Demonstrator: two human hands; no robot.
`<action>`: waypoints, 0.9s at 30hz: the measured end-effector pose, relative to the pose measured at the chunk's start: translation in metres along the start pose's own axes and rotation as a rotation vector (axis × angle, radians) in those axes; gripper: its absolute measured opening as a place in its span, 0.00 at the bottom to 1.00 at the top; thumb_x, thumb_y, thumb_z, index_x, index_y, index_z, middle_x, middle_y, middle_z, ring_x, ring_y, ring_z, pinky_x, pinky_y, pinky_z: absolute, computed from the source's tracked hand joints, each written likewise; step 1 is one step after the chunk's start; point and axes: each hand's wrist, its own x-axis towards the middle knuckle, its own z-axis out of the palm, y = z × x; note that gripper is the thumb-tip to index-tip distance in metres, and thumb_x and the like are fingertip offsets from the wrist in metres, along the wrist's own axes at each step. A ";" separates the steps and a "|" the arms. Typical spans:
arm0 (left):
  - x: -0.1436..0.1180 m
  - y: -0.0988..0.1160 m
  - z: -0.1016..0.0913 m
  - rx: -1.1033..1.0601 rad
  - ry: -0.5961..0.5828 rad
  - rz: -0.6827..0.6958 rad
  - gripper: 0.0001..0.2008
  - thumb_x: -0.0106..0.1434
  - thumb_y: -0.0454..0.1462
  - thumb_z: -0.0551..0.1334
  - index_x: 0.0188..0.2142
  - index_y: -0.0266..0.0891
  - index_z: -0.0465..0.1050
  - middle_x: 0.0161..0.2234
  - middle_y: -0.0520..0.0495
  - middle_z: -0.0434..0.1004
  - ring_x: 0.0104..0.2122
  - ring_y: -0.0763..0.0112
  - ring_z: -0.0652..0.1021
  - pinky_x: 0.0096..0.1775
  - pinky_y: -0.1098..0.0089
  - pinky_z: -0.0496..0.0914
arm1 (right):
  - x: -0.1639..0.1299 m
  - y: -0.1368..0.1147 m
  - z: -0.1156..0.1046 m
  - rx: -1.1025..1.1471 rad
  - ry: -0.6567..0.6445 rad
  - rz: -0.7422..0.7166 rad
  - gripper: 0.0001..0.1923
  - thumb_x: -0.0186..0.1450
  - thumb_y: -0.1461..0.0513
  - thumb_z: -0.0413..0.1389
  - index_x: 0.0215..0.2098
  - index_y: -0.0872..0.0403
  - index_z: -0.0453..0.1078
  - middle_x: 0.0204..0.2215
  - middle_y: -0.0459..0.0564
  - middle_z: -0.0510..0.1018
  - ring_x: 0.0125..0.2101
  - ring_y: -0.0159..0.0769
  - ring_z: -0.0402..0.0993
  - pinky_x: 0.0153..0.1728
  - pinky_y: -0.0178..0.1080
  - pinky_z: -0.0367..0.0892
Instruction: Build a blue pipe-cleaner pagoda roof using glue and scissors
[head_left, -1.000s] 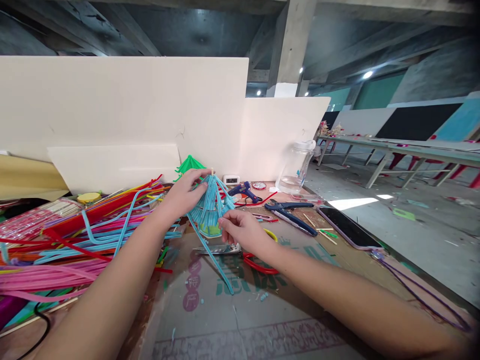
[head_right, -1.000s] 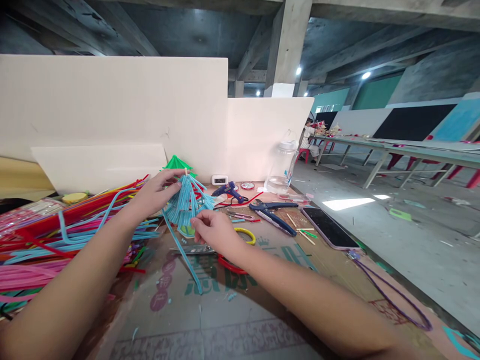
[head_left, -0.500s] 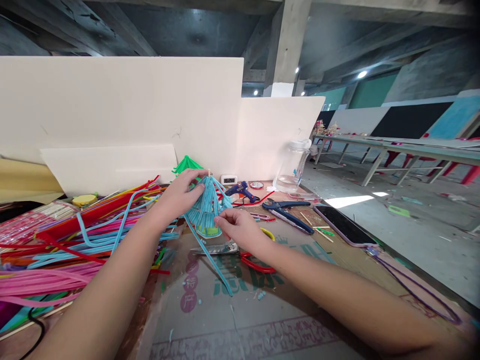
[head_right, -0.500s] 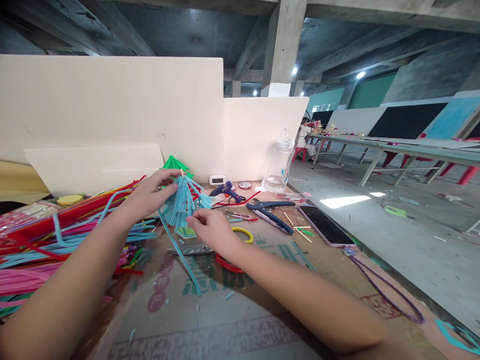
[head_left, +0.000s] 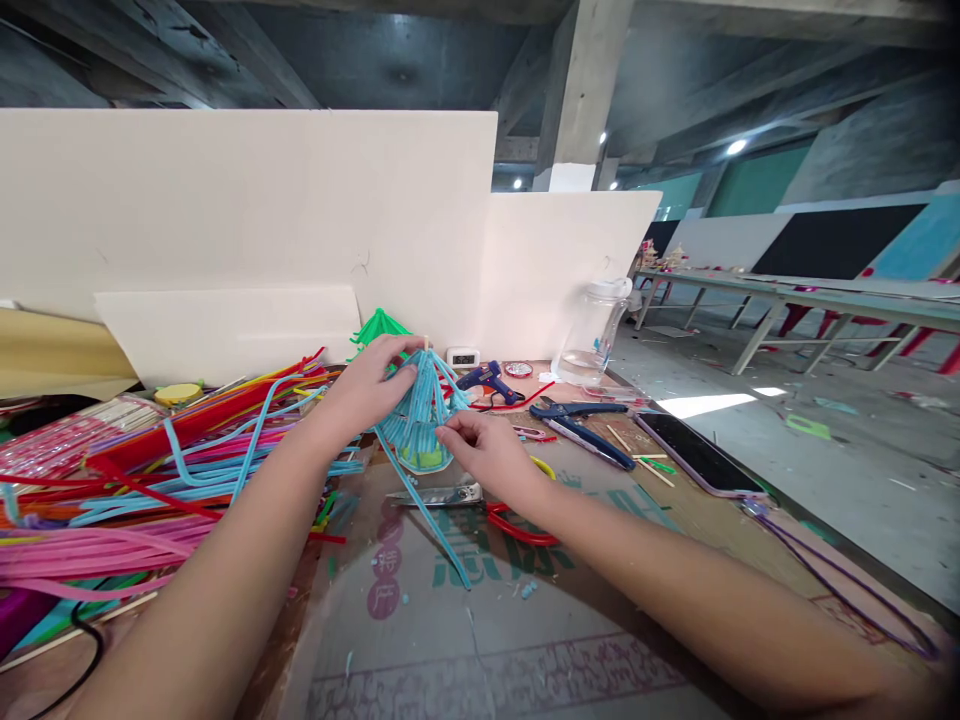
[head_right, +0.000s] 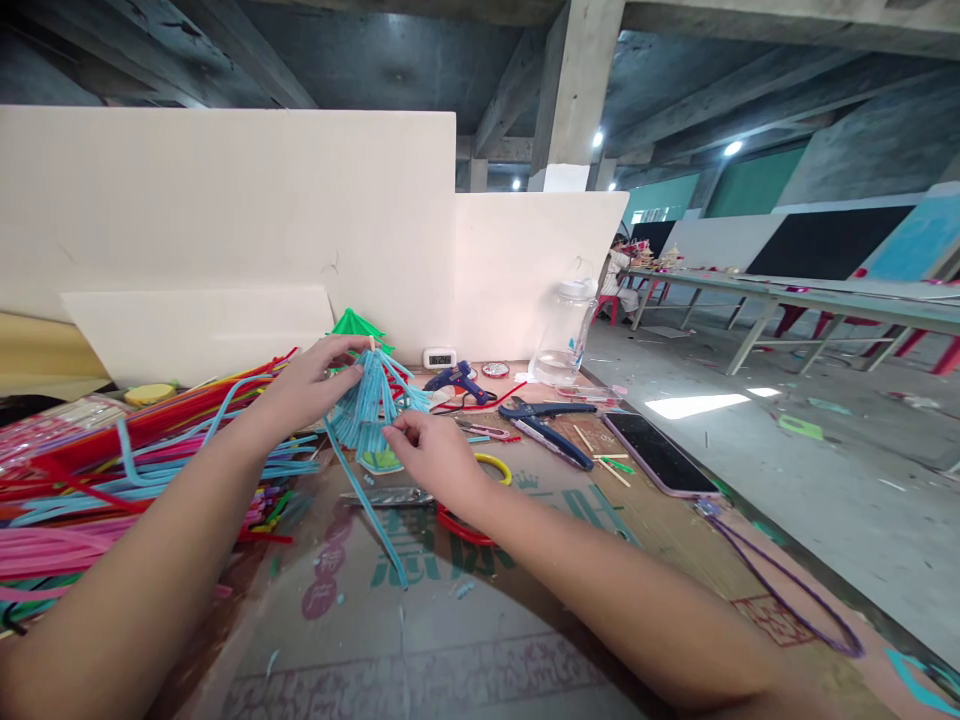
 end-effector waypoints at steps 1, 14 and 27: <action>0.000 0.000 0.000 0.000 -0.002 0.002 0.20 0.62 0.38 0.54 0.53 0.40 0.70 0.52 0.45 0.73 0.49 0.62 0.74 0.55 0.59 0.68 | 0.000 0.000 0.000 -0.004 0.000 0.001 0.15 0.66 0.55 0.52 0.25 0.54 0.66 0.19 0.41 0.65 0.21 0.28 0.59 0.24 0.33 0.51; -0.001 0.002 0.000 0.005 -0.015 0.012 0.20 0.63 0.39 0.53 0.53 0.41 0.70 0.53 0.46 0.72 0.51 0.62 0.73 0.55 0.60 0.66 | 0.006 -0.006 -0.024 -0.194 0.155 -0.298 0.19 0.67 0.52 0.54 0.53 0.53 0.66 0.39 0.51 0.74 0.34 0.36 0.70 0.36 0.38 0.66; -0.001 0.002 -0.001 -0.005 -0.012 0.015 0.20 0.62 0.38 0.53 0.53 0.41 0.70 0.52 0.45 0.73 0.51 0.62 0.73 0.56 0.60 0.67 | -0.006 0.003 -0.009 -0.633 0.119 -0.484 0.17 0.68 0.49 0.52 0.33 0.55 0.68 0.28 0.51 0.76 0.32 0.40 0.68 0.36 0.41 0.59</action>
